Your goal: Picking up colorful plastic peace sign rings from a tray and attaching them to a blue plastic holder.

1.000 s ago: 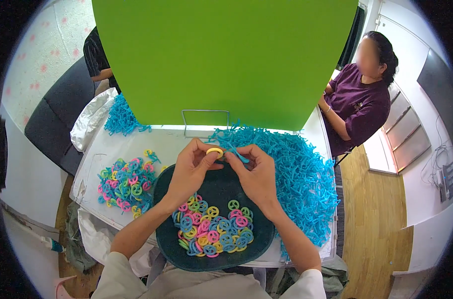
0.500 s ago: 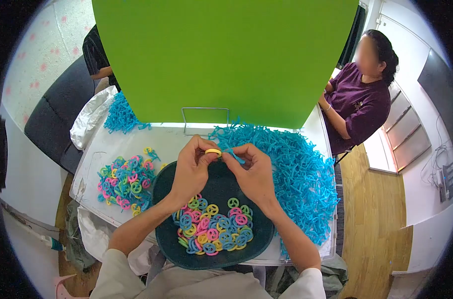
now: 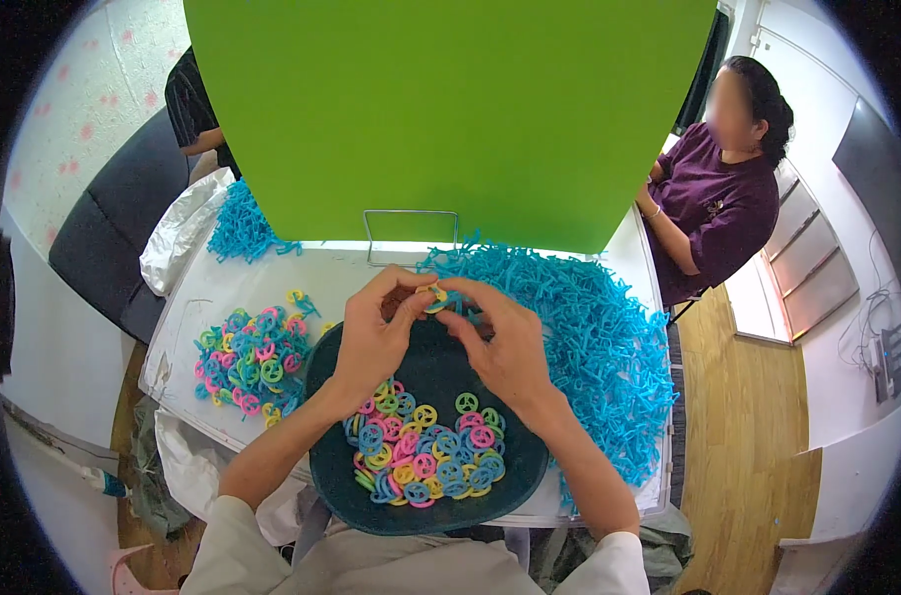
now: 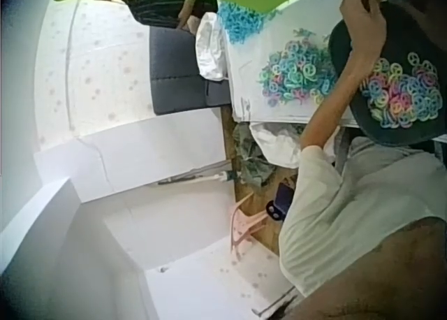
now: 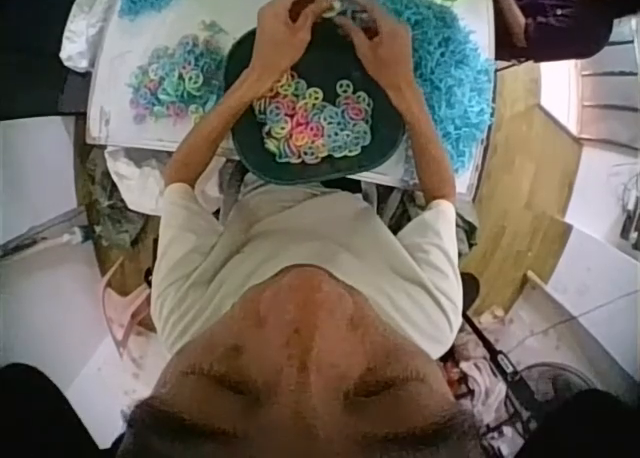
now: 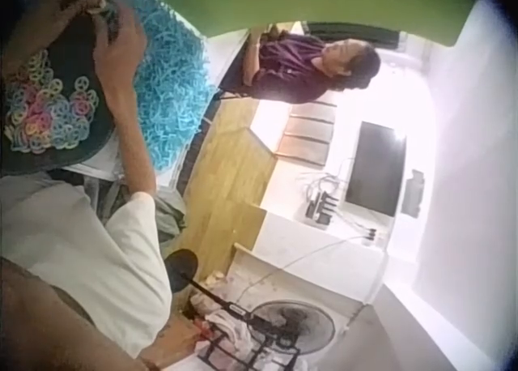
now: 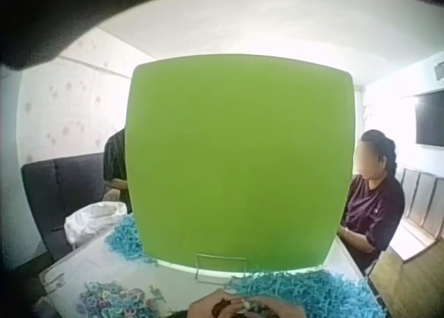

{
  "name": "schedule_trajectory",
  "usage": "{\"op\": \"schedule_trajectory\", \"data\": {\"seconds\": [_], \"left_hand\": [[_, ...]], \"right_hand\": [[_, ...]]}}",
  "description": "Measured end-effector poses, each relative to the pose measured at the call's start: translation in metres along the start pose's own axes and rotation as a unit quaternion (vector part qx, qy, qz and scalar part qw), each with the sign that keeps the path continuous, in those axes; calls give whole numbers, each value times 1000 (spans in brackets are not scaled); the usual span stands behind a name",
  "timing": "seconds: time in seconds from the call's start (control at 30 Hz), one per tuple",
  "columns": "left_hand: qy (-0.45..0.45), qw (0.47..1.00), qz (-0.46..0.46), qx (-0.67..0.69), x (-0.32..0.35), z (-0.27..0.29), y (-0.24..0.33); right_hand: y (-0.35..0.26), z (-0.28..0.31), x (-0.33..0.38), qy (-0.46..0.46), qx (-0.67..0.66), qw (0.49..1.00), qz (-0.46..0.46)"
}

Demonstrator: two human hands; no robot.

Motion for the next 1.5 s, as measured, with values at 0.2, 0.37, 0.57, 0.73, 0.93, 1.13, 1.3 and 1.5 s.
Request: {"op": "schedule_trajectory", "data": {"seconds": [0.2, 0.37, 0.57, 0.73, 0.93, 1.13, 1.3, 1.5], "left_hand": [[-13, 992, 58, 113, 2, -3, -7], [-24, 978, 108, 175, 3, -6, -15], [-51, 982, 93, 158, 2, -10, -12], [-18, 977, 112, 178, 4, -12, -18], [-21, 994, 85, 63, 7, -8, -14], [-47, 988, 106, 100, 8, -12, -21], [-47, 964, 181, 187, 2, -2, -35], [-252, 925, 270, 91, 25, -43, -58]], "right_hand": [[3, 6, 1, 29, 54, 998, 22], [17, 4, 2, 32, -56, 997, -47], [25, 3, 1, 29, -115, 990, -81], [33, 4, 2, 39, -170, 978, -111], [33, 5, 2, 31, -87, 989, -113], [24, 7, 5, 53, -41, 995, -73], [24, -5, -1, -30, -313, 936, -157], [30, -7, -2, -149, -235, 956, -91]]}}
Point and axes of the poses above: each hand's wrist, its own x-axis away from the middle knuckle, its own z-axis out of the back of the hand, y = z × x, the point moved 10 cm from there along -x, towards the middle knuckle, and after that the axes turned 13 degrees about -x, right-handed, at the moved point
